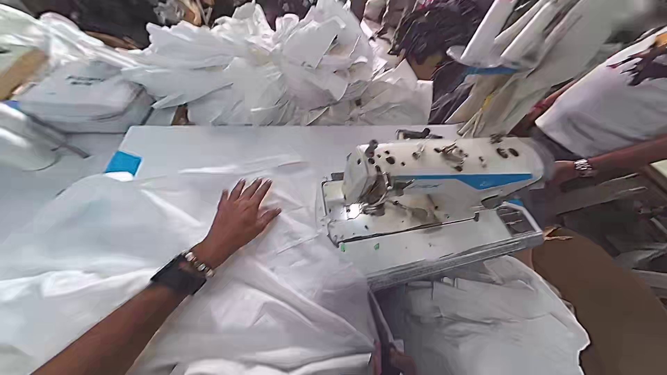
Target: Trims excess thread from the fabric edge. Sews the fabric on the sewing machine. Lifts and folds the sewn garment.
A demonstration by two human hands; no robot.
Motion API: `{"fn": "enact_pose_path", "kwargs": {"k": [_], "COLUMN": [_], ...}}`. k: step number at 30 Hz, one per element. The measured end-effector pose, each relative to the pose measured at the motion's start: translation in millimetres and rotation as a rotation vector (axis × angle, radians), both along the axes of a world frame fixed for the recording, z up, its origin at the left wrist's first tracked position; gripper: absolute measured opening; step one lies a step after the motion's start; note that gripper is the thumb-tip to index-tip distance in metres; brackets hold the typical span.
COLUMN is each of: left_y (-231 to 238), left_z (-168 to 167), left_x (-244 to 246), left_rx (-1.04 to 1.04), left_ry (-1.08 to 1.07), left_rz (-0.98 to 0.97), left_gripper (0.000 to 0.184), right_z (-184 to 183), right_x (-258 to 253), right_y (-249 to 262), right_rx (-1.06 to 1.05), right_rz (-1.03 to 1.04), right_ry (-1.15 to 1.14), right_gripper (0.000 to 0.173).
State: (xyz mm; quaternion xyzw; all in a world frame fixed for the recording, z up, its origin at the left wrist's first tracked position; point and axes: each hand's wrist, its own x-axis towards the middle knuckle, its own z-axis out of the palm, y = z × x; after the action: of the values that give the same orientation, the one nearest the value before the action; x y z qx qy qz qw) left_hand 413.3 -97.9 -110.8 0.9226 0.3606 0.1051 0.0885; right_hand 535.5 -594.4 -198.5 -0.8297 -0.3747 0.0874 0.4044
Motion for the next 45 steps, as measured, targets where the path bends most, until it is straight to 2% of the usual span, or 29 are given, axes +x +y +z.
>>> {"fn": "enact_pose_path", "kwargs": {"k": [3,5,6,8,10,11,14,16,19,23,27,30,37,45], "left_y": [-43.8,-70.6,-87.5,-110.3,-132.7,-140.3,-159.7,-158.4,-140.9,-138.6,-138.0,-133.5,-125.5,-124.1], "left_z": [54.2,76.1,76.9,66.9,43.3,29.2,-18.2,-29.6,-26.1,-22.2,-22.2,-22.9,-22.7,-24.8], "left_x": [11.3,17.2,18.4,26.1,30.3,31.5,26.1,17.8,7.4,2.4,1.1,-2.4,-8.1,-8.9], "left_rx": [-0.098,-0.064,-0.049,0.004,0.016,0.023,0.015,0.014,-0.002,-0.002,-0.011,-0.029,-0.032,-0.046], "left_ry": [-0.116,-0.117,-0.097,-0.059,-0.024,-0.011,0.033,0.042,0.045,0.062,0.012,-0.014,-0.001,-0.022], "left_rz": [-0.044,-0.112,-0.137,-0.165,-0.16,-0.154,-0.164,-0.226,-0.358,-0.413,-0.472,-0.55,-0.658,-0.682], "left_gripper": [0.06,0.048,0.044,0.041,0.041,0.046,0.079,0.087,0.087,0.078,0.063,0.056,0.053,0.052], "right_z": [32.1,60.4,74.0,92.7,103.8,105.9,115.3,122.0,121.7,116.4,124.5,110.4,99.1,99.3], "right_x": [11.1,25.2,32.2,49.4,62.0,69.0,92.6,99.1,95.2,111.7,112.5,87.5,56.0,48.7], "right_y": [13.5,27.4,28.1,37.0,40.2,43.3,43.6,40.2,43.7,49.0,49.5,61.5,92.7,126.8], "right_rx": [0.184,0.218,0.219,0.226,0.212,0.208,0.139,0.06,-0.002,-0.075,-0.123,-0.223,-0.371,-0.4], "right_rz": [0.014,0.033,0.029,-0.002,-0.048,-0.059,0.017,0.122,0.157,0.078,0.302,0.403,0.42,0.443], "right_ry": [0.255,0.387,0.438,0.448,0.409,0.39,0.37,0.423,0.444,0.237,0.346,0.234,-0.001,-0.071], "right_gripper": [0.037,0.03,0.027,0.022,0.02,0.02,0.02,0.022,0.027,0.034,0.039,0.044,0.04,0.028]}}
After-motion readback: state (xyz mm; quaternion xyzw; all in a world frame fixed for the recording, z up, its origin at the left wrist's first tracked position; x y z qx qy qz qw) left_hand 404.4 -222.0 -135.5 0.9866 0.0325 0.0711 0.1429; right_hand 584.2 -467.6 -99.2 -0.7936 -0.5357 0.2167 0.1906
